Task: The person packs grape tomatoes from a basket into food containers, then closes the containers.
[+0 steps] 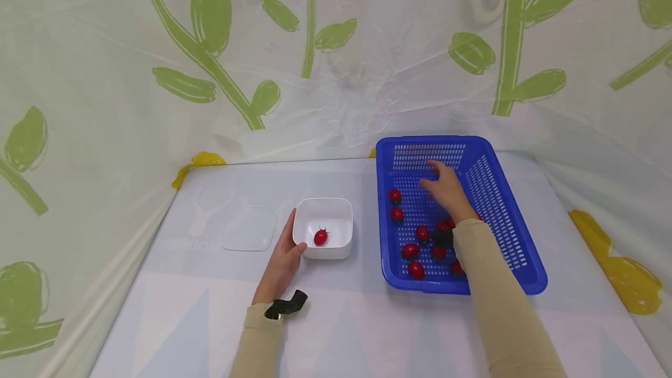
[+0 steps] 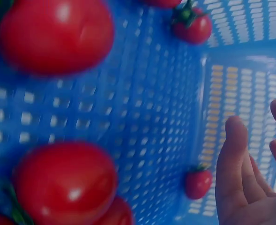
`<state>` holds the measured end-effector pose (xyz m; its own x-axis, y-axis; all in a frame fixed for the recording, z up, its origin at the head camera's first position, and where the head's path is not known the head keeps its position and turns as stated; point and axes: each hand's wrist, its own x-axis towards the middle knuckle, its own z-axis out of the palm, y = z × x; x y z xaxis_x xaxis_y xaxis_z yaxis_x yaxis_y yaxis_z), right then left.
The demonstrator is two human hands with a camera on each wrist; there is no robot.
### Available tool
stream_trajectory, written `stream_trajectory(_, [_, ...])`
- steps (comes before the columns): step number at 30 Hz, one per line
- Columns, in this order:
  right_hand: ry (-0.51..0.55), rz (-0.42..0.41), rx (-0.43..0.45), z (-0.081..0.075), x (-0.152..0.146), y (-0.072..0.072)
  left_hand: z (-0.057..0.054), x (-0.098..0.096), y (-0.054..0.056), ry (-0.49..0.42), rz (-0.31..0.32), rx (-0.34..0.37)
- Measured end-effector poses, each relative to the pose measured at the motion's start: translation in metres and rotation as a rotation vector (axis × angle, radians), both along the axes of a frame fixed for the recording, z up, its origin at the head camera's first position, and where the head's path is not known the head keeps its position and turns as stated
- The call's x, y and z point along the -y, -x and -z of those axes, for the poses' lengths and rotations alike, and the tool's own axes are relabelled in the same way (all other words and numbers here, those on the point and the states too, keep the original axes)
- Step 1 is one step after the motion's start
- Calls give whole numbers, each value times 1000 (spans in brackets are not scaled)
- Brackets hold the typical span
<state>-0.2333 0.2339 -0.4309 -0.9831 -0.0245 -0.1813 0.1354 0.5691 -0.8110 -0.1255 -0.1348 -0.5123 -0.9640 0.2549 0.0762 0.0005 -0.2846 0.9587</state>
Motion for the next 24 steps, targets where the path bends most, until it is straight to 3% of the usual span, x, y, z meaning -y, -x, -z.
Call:
stream_trajectory(11, [41,67,36,8,-27,7,-2,-2,1,24,-3,-6])
stream_trajectory(15, [42,67,73,13,-29,10,-7,-1,-4,41,-2,0])
stream_trajectory(24, [161,106,124,15,-27,19,-20,1,-7,12,41,-67])
